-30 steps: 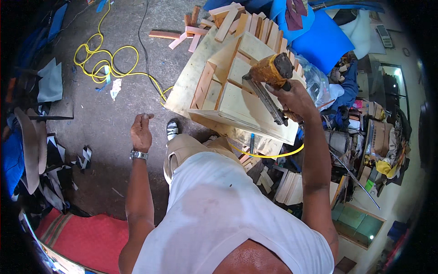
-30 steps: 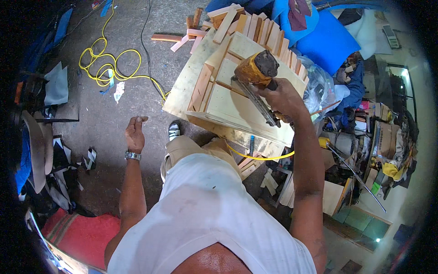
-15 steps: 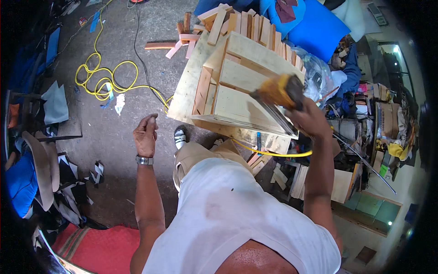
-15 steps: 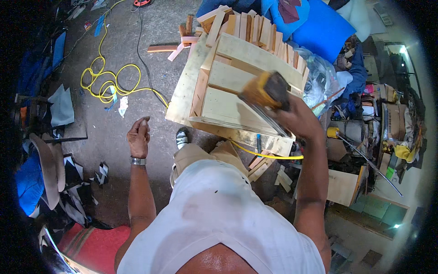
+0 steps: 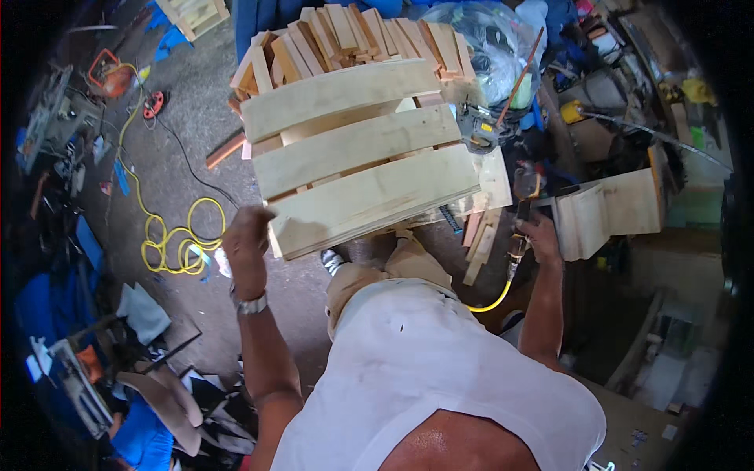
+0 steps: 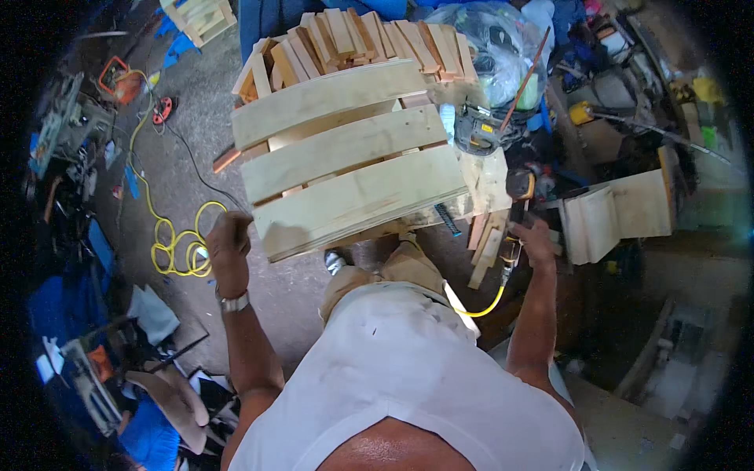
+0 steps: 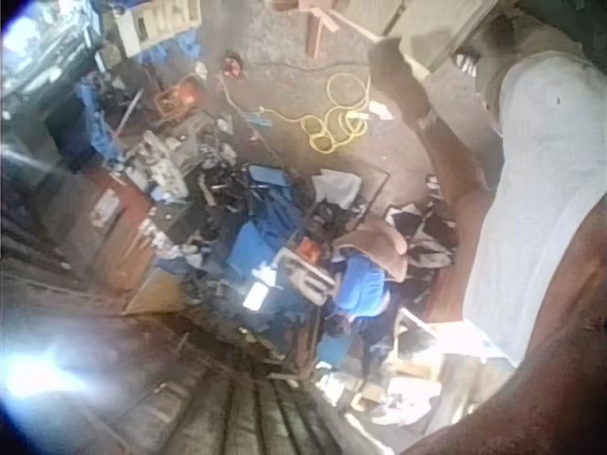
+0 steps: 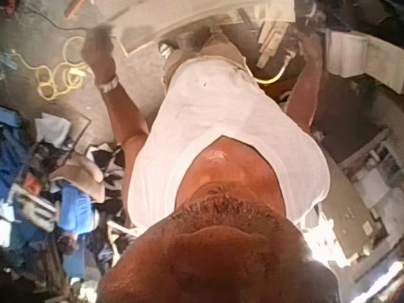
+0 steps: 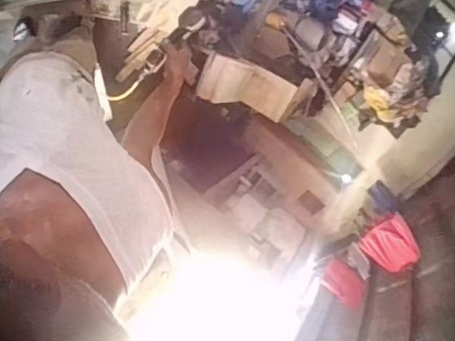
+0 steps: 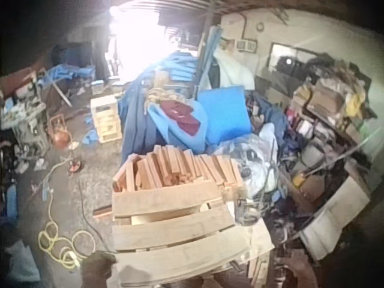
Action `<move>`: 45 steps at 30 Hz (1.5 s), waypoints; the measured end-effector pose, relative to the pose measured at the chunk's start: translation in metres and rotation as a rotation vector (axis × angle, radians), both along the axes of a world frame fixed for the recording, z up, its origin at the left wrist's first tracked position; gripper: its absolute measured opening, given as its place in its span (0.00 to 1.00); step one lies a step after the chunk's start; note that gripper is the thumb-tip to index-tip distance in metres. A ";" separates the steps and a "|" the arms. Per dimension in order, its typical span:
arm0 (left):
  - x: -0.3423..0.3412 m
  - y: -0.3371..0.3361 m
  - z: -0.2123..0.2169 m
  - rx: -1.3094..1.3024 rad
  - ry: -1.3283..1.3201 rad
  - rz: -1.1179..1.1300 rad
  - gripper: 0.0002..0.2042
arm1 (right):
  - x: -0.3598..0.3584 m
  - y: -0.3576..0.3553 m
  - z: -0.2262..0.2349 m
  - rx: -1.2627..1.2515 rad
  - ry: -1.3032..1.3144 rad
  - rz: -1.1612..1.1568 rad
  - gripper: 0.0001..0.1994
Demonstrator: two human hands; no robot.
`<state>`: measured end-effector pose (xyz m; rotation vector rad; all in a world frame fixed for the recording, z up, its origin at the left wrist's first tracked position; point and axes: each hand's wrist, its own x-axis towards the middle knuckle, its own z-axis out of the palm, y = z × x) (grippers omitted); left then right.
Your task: The person assembles a wooden box or furniture frame from wooden slats using a pneumatic nailer and a hammer to secure the nails.
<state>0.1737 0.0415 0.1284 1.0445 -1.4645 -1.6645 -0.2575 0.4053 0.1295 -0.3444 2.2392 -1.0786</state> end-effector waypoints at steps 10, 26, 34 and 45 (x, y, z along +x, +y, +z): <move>-0.322 -0.010 0.023 -1.048 -1.125 -0.552 0.26 | -0.114 0.085 -0.289 0.289 0.082 0.133 0.23; -0.441 0.018 0.003 -0.743 -1.516 -0.730 0.35 | -0.214 0.032 -0.401 0.509 0.285 0.090 0.29; -0.398 0.013 0.022 -0.620 -1.505 -0.574 0.34 | -0.143 -0.028 -0.340 0.049 0.355 0.155 0.20; -0.132 -0.057 0.080 -0.229 -0.801 -0.091 0.31 | 0.024 -0.197 -0.238 -0.348 -1.033 0.059 0.29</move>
